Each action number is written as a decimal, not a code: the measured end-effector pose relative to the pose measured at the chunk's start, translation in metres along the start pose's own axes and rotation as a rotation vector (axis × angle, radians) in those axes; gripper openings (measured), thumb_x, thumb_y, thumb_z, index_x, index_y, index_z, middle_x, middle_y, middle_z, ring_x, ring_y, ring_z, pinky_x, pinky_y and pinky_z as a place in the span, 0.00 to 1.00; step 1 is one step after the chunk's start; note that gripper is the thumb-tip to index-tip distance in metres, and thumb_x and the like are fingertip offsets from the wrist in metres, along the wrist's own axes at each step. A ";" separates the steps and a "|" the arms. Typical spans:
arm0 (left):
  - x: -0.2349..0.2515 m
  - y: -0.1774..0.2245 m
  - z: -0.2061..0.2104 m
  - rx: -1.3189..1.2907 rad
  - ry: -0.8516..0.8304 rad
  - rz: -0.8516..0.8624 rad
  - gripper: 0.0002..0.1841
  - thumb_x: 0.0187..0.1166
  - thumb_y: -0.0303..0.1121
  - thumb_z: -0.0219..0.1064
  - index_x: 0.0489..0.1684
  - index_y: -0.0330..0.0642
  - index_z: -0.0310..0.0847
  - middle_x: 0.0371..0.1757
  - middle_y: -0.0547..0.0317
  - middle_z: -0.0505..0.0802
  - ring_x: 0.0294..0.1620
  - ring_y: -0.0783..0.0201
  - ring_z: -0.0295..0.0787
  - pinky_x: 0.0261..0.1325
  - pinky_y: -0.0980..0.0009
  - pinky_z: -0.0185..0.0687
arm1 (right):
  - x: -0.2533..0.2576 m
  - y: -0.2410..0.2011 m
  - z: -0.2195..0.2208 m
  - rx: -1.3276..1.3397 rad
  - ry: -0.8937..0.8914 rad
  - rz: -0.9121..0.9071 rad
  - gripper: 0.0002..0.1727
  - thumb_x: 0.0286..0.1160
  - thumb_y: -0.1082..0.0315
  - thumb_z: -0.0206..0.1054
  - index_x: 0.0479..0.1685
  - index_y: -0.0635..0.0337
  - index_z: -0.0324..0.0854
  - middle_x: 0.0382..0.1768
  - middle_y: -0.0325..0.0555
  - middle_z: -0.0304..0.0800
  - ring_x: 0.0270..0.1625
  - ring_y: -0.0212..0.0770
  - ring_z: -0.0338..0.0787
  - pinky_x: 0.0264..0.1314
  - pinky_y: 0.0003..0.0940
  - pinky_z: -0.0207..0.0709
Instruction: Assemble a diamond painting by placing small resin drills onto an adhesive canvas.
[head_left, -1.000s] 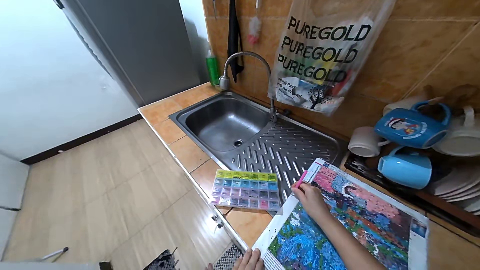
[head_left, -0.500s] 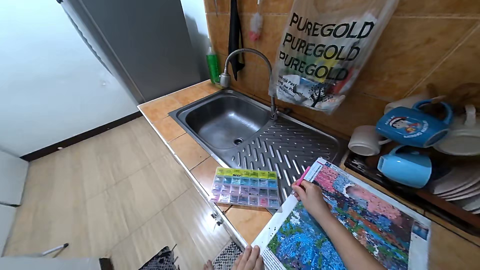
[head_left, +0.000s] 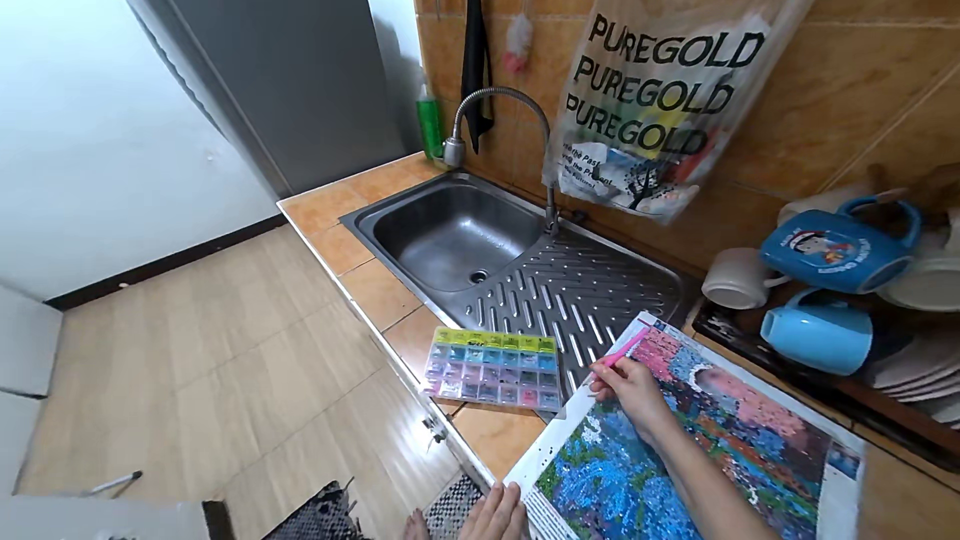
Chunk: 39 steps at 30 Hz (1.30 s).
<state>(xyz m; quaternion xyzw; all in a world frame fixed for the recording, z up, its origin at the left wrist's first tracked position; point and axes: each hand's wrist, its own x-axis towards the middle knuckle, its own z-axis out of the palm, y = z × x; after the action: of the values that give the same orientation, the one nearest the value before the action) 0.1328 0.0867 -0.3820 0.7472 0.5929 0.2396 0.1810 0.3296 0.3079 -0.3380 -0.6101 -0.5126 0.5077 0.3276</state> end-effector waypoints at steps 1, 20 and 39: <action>0.000 0.001 0.000 -0.006 0.010 -0.001 0.17 0.76 0.17 0.61 0.61 0.26 0.87 0.70 0.36 0.88 0.73 0.34 0.84 0.74 0.42 0.78 | -0.006 -0.003 -0.001 0.018 -0.006 -0.001 0.08 0.87 0.75 0.59 0.48 0.74 0.79 0.33 0.50 0.86 0.30 0.35 0.89 0.38 0.27 0.85; -0.010 -0.001 0.007 -0.077 0.066 0.038 0.20 0.72 0.16 0.63 0.63 0.28 0.86 0.73 0.36 0.86 0.75 0.35 0.82 0.75 0.45 0.78 | -0.101 0.032 0.010 0.291 -0.001 -0.088 0.07 0.83 0.77 0.56 0.43 0.67 0.80 0.29 0.40 0.91 0.28 0.32 0.93 0.34 0.25 0.89; -0.009 -0.011 0.007 -0.059 -0.028 0.121 0.20 0.76 0.17 0.60 0.66 0.29 0.85 0.74 0.35 0.86 0.76 0.32 0.81 0.76 0.40 0.75 | -0.070 0.043 -0.041 0.245 0.481 -0.166 0.06 0.84 0.79 0.58 0.48 0.74 0.79 0.32 0.45 0.89 0.31 0.30 0.91 0.39 0.24 0.87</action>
<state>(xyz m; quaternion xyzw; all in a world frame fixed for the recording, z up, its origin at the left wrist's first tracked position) 0.1269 0.0807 -0.3952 0.7792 0.5368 0.2571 0.1963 0.3845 0.2350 -0.3463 -0.6249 -0.4031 0.3778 0.5517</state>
